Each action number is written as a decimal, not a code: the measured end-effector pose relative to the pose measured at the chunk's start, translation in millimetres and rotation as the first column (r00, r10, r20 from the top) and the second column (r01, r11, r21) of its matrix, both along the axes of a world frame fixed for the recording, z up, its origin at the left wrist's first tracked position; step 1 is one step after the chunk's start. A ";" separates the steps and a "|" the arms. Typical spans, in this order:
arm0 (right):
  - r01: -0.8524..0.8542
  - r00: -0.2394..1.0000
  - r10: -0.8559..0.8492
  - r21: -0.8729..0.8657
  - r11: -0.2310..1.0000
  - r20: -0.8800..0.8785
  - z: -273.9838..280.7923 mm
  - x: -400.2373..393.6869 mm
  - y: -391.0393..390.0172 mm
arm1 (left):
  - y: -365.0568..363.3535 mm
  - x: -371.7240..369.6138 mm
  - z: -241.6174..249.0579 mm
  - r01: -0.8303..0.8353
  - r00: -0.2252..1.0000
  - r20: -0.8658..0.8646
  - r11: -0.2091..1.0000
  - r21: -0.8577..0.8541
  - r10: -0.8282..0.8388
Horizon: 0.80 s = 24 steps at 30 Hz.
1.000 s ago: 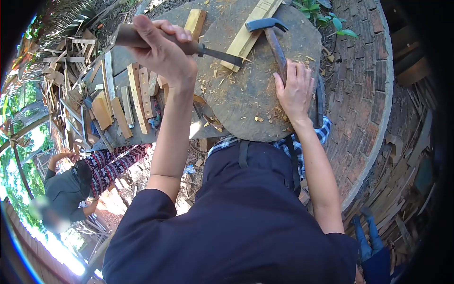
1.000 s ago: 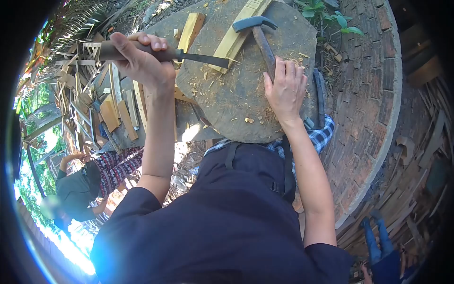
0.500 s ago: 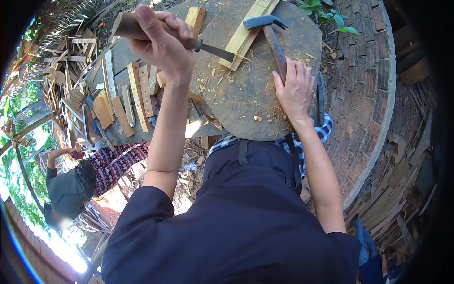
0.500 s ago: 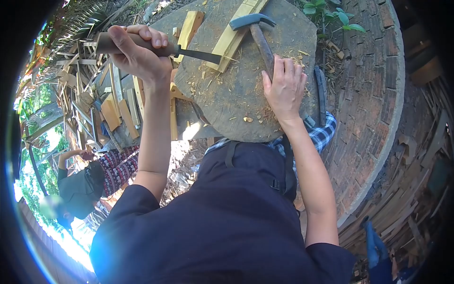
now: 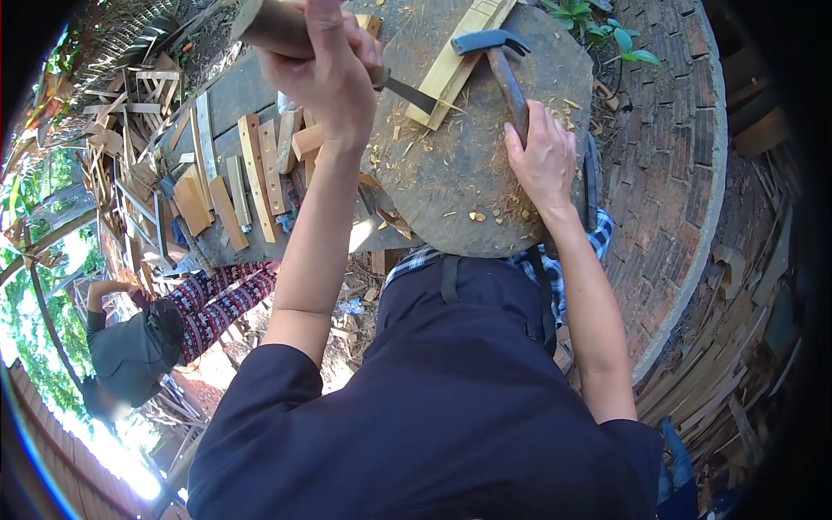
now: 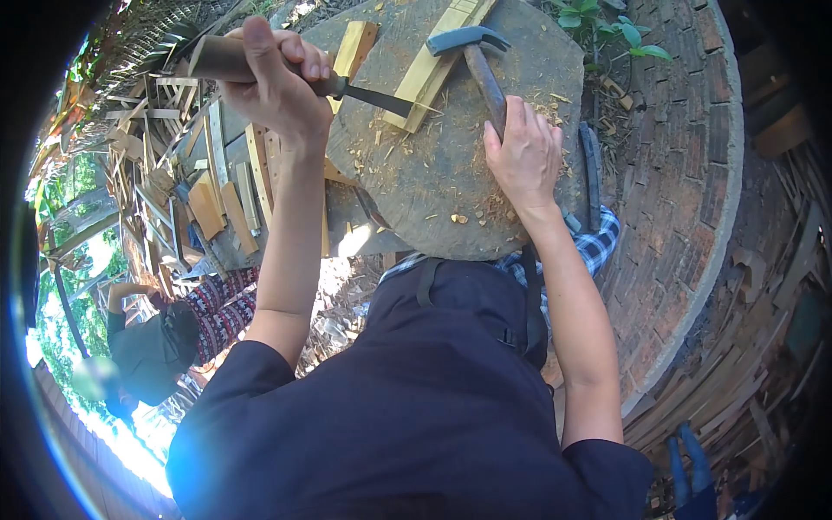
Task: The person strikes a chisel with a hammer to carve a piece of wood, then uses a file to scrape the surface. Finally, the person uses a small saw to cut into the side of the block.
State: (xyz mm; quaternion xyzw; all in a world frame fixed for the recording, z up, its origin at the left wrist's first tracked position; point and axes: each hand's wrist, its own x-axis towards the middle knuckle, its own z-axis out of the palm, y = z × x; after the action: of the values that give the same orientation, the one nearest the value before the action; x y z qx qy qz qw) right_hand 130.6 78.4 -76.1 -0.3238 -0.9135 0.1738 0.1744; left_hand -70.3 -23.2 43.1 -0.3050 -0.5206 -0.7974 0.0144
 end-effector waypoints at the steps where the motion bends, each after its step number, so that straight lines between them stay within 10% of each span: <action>1: -0.011 1.000 0.012 -0.069 0.998 0.013 0.5 -0.4 4.1 | 0.0 -0.4 -0.2 0.001 1.000 -0.002 1.000 0.006 -0.001; 6: 0.099 0.977 -0.001 -0.454 0.885 0.212 22.9 -4.4 23.6 | -0.2 3.9 -2.5 -0.013 1.000 0.013 1.000 0.020 0.013; 13: -0.045 0.994 -0.036 -0.701 0.712 -0.100 55.0 12.9 15.1 | 3.7 11.3 -9.0 -0.008 0.999 0.031 1.000 -0.015 0.008; 16: -0.038 0.965 -0.251 -0.987 0.153 -0.076 76.9 14.3 16.0 | 4.1 16.7 -14.2 -0.020 0.998 0.060 0.999 -0.028 0.022; 21: -0.273 0.917 -0.086 -0.768 0.579 -0.390 140.8 1.8 6.5 | 8.4 16.4 -27.7 -0.109 0.993 -0.069 0.984 -0.141 0.100; 24: -0.429 0.755 0.147 -0.313 0.847 -0.639 200.6 -14.4 0.6 | 9.4 18.8 -28.7 -0.148 0.987 -0.089 0.978 -0.147 0.136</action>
State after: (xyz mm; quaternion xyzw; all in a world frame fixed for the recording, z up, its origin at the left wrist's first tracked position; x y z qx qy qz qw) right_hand 116.2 79.0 124.5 -0.1348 -0.7880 0.4933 0.3427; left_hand -51.5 -13.8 14.4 -0.2983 -0.5998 -0.7393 0.0681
